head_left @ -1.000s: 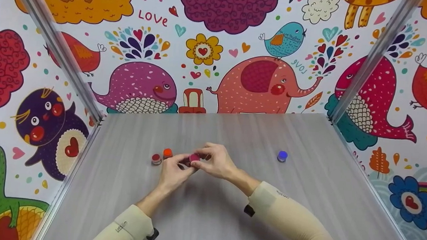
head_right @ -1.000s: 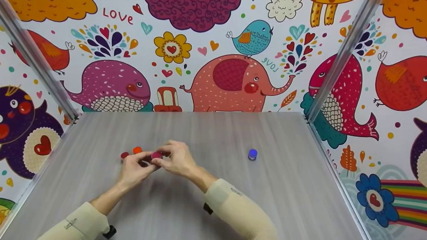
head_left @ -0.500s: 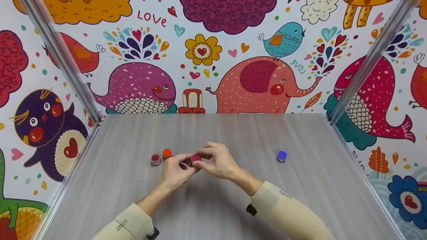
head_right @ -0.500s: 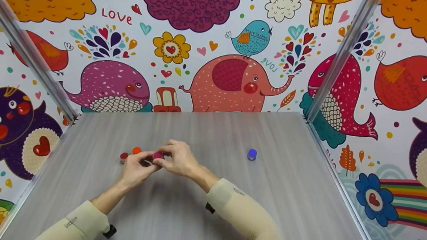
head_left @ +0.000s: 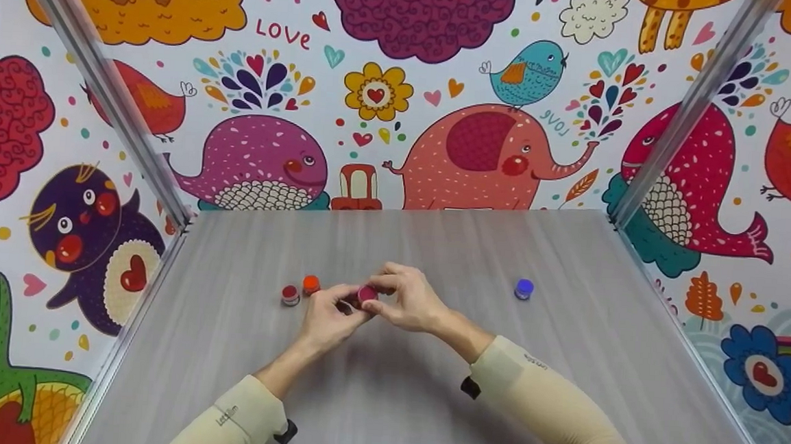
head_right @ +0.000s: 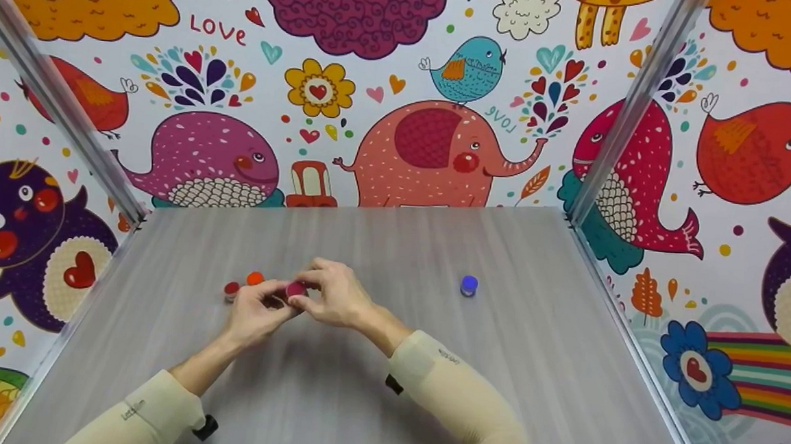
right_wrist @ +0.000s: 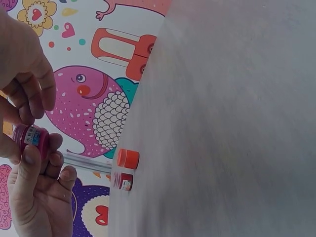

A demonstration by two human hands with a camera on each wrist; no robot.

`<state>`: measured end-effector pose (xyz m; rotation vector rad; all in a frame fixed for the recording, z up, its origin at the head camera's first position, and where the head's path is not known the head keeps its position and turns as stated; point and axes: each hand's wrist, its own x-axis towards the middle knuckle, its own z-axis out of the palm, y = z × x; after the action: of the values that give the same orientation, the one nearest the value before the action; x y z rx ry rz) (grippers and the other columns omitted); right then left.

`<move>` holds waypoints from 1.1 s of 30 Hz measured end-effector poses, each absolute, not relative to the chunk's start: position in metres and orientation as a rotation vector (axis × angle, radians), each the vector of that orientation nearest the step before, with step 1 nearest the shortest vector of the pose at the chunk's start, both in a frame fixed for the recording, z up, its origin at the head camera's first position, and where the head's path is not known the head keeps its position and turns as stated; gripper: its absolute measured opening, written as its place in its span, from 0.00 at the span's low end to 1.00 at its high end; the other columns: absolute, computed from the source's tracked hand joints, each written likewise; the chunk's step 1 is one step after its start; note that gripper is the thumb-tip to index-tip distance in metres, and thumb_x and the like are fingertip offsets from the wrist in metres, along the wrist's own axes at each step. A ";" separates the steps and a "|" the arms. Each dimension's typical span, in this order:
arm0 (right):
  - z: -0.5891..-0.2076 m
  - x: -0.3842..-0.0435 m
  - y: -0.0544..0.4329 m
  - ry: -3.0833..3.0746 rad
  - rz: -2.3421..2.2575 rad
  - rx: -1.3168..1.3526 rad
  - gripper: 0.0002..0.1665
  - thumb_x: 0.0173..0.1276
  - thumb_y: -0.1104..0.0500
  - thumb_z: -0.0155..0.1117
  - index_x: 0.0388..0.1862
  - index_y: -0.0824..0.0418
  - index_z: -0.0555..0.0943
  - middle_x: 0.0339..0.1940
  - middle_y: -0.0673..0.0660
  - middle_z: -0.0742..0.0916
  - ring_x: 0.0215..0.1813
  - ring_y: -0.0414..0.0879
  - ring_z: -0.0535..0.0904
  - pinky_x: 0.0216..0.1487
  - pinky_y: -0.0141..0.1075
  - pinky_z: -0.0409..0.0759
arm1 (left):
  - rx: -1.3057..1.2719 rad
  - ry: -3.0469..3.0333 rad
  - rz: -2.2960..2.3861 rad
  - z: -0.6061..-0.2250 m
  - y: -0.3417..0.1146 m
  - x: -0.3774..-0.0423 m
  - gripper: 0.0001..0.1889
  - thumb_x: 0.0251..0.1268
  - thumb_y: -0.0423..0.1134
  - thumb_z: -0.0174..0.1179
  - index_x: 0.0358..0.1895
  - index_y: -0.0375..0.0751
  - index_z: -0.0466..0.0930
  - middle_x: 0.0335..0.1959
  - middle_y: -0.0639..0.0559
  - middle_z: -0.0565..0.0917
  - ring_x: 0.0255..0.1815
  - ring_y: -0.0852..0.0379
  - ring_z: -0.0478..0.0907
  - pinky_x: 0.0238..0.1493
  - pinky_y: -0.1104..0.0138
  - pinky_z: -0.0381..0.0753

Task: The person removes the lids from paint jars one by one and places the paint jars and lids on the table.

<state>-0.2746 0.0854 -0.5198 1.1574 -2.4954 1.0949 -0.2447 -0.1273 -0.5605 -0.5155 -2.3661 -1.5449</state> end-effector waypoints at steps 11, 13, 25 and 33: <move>-0.519 -0.278 0.099 -2.467 1.102 1.264 0.17 0.75 0.55 0.80 0.58 0.60 0.93 0.45 0.58 0.91 0.45 0.52 0.86 0.47 0.38 0.87 | -0.576 -2.373 -1.639 -0.562 -0.124 -0.246 0.10 0.64 0.36 0.83 0.47 0.47 0.96 0.37 0.50 0.96 0.36 0.64 0.87 0.41 0.65 0.91; -0.520 -0.279 0.101 -2.458 1.104 1.286 0.17 0.75 0.55 0.80 0.59 0.60 0.93 0.45 0.58 0.90 0.45 0.53 0.86 0.48 0.38 0.87 | -0.576 -2.378 -1.652 -0.563 -0.123 -0.246 0.10 0.64 0.36 0.83 0.47 0.47 0.96 0.38 0.50 0.96 0.36 0.66 0.86 0.42 0.67 0.90; -0.521 -0.283 0.110 -2.432 1.131 1.350 0.16 0.77 0.53 0.78 0.57 0.59 0.93 0.43 0.57 0.89 0.45 0.51 0.85 0.48 0.35 0.84 | -0.613 -2.363 -1.707 -0.564 -0.118 -0.246 0.12 0.63 0.35 0.83 0.48 0.47 0.96 0.42 0.47 0.96 0.39 0.65 0.87 0.43 0.66 0.91; -0.518 -0.285 0.113 -2.439 1.144 1.400 0.17 0.73 0.56 0.75 0.58 0.59 0.93 0.44 0.57 0.90 0.48 0.50 0.87 0.54 0.39 0.89 | -0.584 -2.351 -1.786 -0.567 -0.115 -0.244 0.14 0.64 0.35 0.83 0.53 0.44 0.96 0.44 0.44 0.96 0.40 0.65 0.87 0.44 0.69 0.89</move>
<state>-0.2847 0.1128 -0.5181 1.4005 -2.4389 1.1442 -0.2444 -0.1150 -0.5667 -0.5844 -2.3509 -1.7858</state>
